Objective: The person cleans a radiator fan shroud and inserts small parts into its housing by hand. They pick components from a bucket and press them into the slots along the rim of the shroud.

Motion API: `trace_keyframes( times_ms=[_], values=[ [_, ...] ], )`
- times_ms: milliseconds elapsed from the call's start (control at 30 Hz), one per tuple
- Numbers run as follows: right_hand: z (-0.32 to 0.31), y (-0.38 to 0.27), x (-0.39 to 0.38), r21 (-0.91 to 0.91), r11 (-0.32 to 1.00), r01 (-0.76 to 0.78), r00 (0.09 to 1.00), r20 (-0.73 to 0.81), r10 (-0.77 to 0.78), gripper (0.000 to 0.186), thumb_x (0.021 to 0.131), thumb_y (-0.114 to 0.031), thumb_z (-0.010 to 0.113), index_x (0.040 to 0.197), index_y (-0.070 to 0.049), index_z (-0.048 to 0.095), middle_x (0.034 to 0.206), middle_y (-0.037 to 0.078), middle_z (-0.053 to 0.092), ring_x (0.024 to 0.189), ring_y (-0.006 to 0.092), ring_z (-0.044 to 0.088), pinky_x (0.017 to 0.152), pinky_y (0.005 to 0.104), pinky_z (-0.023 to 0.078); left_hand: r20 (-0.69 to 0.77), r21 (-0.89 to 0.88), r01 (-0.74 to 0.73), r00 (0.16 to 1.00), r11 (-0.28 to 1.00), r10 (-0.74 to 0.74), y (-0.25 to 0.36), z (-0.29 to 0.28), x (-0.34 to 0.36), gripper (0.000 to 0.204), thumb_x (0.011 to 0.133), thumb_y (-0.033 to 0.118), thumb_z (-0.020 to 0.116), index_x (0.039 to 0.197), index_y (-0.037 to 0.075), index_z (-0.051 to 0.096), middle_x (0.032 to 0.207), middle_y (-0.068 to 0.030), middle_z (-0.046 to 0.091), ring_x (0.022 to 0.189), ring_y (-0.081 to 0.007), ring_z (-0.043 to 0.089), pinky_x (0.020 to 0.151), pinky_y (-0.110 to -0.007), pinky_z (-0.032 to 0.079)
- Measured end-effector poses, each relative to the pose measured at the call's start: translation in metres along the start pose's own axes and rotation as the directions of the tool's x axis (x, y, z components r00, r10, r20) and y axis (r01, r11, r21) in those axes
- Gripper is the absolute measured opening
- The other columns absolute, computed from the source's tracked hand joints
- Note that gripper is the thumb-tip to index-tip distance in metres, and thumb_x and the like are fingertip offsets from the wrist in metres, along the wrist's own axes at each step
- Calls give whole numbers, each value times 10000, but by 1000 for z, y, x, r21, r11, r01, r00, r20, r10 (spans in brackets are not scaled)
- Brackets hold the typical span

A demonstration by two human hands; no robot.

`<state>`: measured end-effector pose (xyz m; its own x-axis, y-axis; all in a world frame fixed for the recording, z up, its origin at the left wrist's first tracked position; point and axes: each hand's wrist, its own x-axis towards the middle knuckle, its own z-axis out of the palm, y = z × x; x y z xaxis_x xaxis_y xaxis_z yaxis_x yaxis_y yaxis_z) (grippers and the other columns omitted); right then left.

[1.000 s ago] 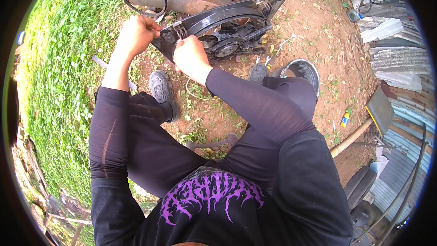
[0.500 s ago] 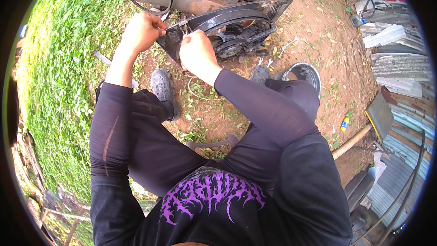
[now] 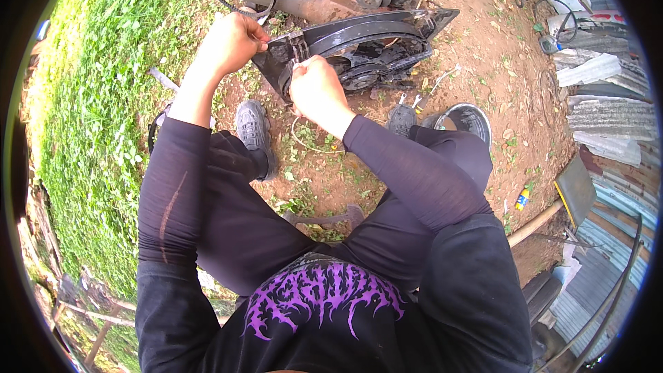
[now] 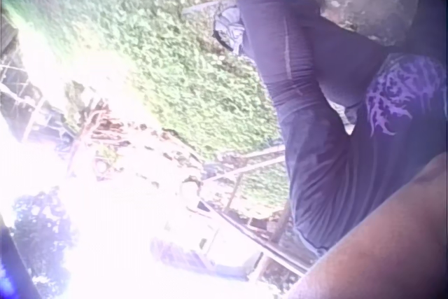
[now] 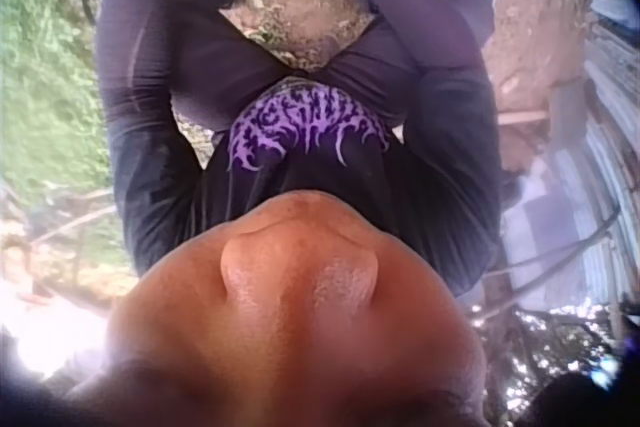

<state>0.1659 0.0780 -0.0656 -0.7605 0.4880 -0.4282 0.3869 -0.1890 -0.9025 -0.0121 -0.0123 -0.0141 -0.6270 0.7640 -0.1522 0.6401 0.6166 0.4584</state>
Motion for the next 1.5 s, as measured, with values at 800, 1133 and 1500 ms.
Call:
trace_keyframes(
  times_ms=[800, 1133, 1500],
  values=[
    [-12, 4, 23, 23, 997, 76, 997, -26, -76, 211, 1051, -126, 509, 907, 27, 517, 594, 73, 580, 437, 165, 571, 428, 345, 466, -81, 67, -48, 995, 997, 53, 3, 5, 3, 161, 778, 114, 812, 935, 83, 824, 864, -141, 778, 812, -266, 766, 805, -364, 594],
    [0, 8, 17, -80, 994, 70, 996, -45, -74, 200, 1036, -156, 536, 985, 37, 549, 615, 109, 614, 471, 194, 623, 464, 361, 496, -51, 61, -47, 997, 997, 50, 3, 2, 2, 162, 778, 111, 818, 938, 82, 825, 855, -149, 776, 796, -259, 765, 793, -362, 593],
    [-1, 10, 18, -149, 987, 54, 997, -44, -61, 176, 1016, -140, 558, 978, 32, 556, 762, 193, 667, 570, 269, 665, 567, 399, 531, -35, 42, -23, 999, 999, 25, 1, 2, 0, 136, 774, 123, 827, 906, 97, 818, 908, -117, 758, 865, -269, 740, 843, -391, 568]
  ],
)
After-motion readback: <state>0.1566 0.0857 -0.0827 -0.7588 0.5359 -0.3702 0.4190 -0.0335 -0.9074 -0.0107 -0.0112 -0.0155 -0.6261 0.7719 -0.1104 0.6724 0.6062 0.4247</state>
